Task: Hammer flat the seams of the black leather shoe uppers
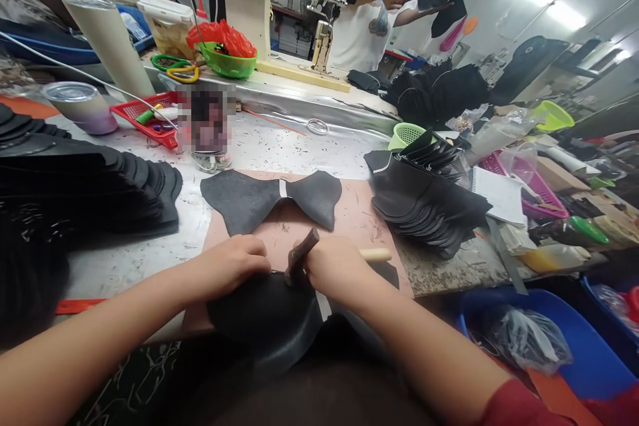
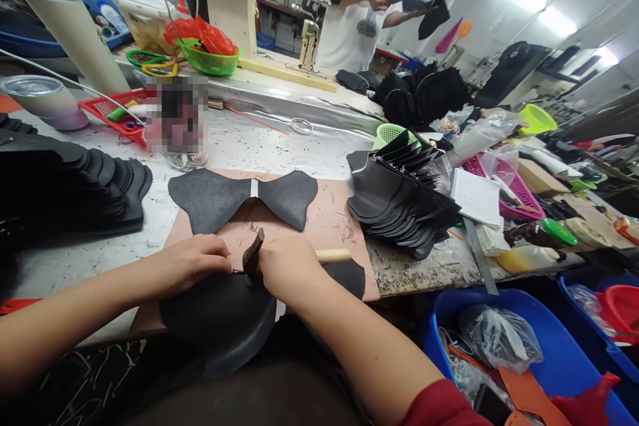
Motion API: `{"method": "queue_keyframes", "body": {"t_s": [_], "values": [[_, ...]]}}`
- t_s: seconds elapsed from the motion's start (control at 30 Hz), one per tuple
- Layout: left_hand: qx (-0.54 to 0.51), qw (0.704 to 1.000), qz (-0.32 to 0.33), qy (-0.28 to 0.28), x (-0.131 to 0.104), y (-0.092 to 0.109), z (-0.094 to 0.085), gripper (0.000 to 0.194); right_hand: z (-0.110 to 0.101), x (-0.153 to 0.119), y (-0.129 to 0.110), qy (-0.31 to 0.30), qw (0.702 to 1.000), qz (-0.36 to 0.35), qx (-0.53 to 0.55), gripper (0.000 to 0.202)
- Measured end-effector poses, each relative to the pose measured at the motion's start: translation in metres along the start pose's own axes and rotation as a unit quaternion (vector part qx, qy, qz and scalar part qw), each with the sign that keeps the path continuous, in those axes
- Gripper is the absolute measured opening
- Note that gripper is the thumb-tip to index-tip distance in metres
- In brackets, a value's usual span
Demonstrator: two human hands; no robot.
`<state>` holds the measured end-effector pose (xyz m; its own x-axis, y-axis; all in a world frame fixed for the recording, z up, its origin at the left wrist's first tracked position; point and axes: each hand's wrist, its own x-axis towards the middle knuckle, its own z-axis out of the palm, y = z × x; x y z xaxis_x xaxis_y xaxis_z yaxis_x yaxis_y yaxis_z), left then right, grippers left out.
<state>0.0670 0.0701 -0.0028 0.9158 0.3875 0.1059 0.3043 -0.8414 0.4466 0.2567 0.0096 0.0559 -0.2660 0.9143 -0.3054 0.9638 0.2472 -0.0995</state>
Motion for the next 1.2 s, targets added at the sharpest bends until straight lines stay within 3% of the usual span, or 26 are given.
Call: {"method": "queue_keyframes", "body": {"t_s": [0.13, 0.27, 0.4, 0.53, 0.67, 0.77, 0.9, 1.0, 1.2], "values": [[-0.036, 0.999, -0.017, -0.004, -0.004, -0.006, -0.001, 0.026, -0.002, 0.004, -0.004, 0.028, 1.0, -0.009, 0.008, 0.023], [-0.02, 1.0, -0.005, -0.016, -0.007, -0.012, -0.004, 0.028, -0.004, 0.007, -0.009, 0.002, 1.0, -0.015, -0.009, 0.021], [-0.056, 0.998, -0.019, -0.025, -0.01, -0.015, -0.01, 0.028, -0.003, 0.012, -0.014, 0.025, 0.999, -0.034, -0.003, 0.023], [-0.014, 0.999, 0.011, -0.037, -0.011, -0.017, -0.013, 0.03, -0.003, 0.019, -0.017, 0.007, 0.999, -0.034, -0.013, 0.019], [0.02, 0.998, 0.05, 0.02, -0.017, -0.018, -0.009, 0.031, -0.003, 0.024, -0.019, 0.037, 0.998, -0.041, -0.02, 0.019], [0.054, 0.995, 0.062, 0.05, -0.032, -0.013, -0.006, 0.031, -0.006, 0.026, -0.021, 0.018, 0.998, -0.051, -0.024, 0.018], [0.114, 0.993, 0.027, 0.02, -0.052, 0.001, -0.008, 0.03, -0.008, 0.03, -0.025, 0.042, 0.998, -0.047, -0.011, 0.018], [0.141, 0.99, -0.016, -0.001, -0.058, 0.011, -0.009, 0.024, -0.005, 0.035, -0.029, 0.026, 0.997, -0.065, -0.012, 0.019], [0.184, 0.981, -0.054, 0.01, -0.062, 0.018, -0.005, 0.035, -0.004, 0.044, -0.031, 0.075, 0.993, -0.083, -0.035, 0.019]]}}
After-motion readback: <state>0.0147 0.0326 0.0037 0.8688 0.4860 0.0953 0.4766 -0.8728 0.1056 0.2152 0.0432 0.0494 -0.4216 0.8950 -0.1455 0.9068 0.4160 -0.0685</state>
